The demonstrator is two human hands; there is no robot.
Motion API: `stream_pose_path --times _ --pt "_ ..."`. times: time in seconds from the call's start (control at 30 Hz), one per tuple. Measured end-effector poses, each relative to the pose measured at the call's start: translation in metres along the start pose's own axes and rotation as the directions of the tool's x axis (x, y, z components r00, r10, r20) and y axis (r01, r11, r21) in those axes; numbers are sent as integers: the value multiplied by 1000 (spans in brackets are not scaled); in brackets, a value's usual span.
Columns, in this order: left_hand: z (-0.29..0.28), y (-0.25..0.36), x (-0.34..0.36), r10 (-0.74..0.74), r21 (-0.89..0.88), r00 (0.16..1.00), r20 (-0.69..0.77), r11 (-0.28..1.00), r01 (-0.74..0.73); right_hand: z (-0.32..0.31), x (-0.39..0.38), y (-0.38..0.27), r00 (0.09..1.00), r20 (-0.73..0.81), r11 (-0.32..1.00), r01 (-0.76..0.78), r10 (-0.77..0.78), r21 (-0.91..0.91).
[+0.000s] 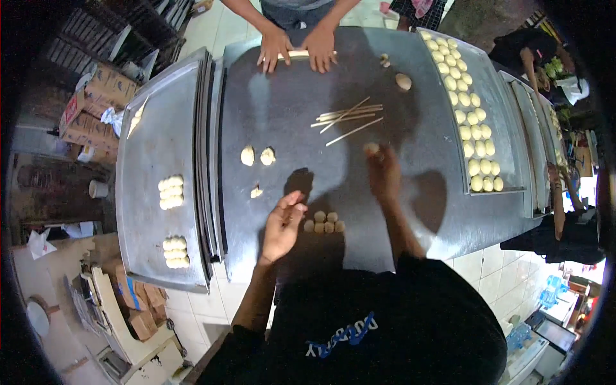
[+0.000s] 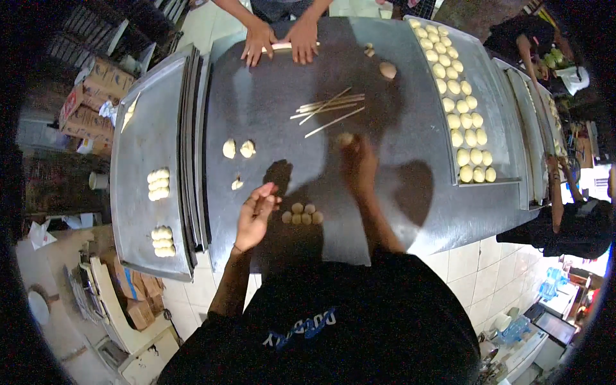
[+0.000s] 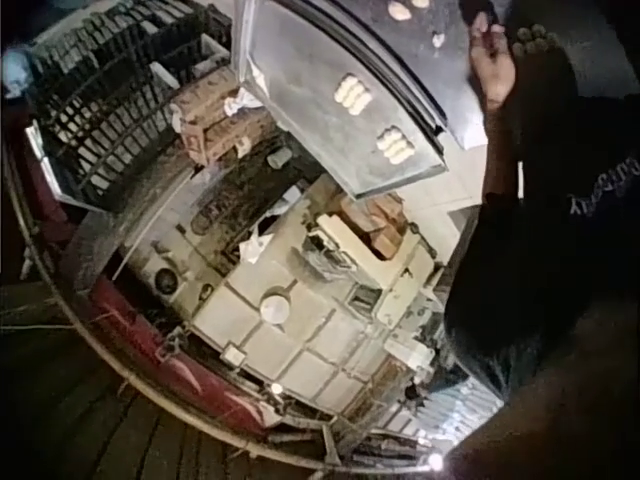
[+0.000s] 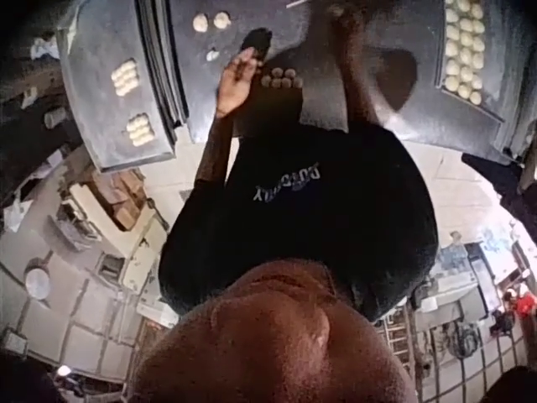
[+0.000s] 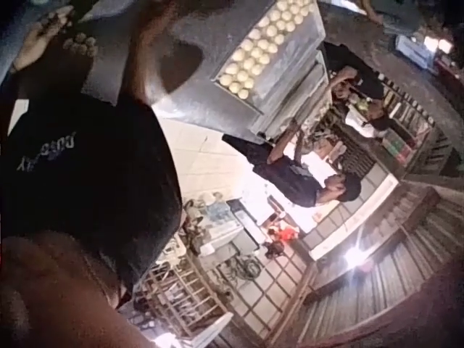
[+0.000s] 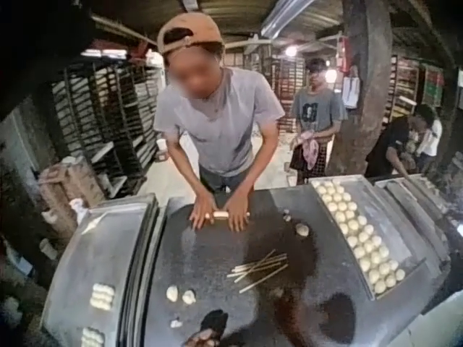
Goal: Forming and grouping small dough balls into clusters on a bakery work table.
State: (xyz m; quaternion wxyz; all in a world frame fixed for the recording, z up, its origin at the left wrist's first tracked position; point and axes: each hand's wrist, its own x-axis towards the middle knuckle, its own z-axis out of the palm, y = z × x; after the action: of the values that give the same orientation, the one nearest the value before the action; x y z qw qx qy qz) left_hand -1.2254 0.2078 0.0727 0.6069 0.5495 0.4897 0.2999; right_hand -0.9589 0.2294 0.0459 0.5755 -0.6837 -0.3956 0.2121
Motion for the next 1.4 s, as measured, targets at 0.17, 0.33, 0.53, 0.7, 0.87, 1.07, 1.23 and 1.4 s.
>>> stream_pose_path --times 0.17,0.33,0.53,0.7,0.87,1.07,1.23,1.4 --pt "38 -6 -57 222 239 944 245 930 -281 -34 -155 -72 736 649 977 -80 192 -198" --pt "68 30 -80 76 199 996 -42 978 -66 -36 -173 -92 858 491 987 -151 155 -48" --pt "69 65 -65 402 416 881 -251 866 -277 -14 -144 -135 956 279 995 99 -86 -31" --pt "19 11 -17 358 709 836 -415 703 51 -30 -185 -119 635 654 908 221 -410 355" --pt "-44 -71 -94 326 733 892 -314 680 10 -94 -172 -26 931 120 862 -364 345 353" --pt "-26 -89 -79 482 951 870 -109 306 -51 -106 -136 72 876 481 237 473 -27 -848" --pt "-35 -90 -62 842 643 476 255 220 -733 -85 -156 104 499 834 311 852 -235 -422" --pt "-54 -101 -56 444 868 885 -141 485 -105 -87 -151 91 936 327 678 324 -130 -660"
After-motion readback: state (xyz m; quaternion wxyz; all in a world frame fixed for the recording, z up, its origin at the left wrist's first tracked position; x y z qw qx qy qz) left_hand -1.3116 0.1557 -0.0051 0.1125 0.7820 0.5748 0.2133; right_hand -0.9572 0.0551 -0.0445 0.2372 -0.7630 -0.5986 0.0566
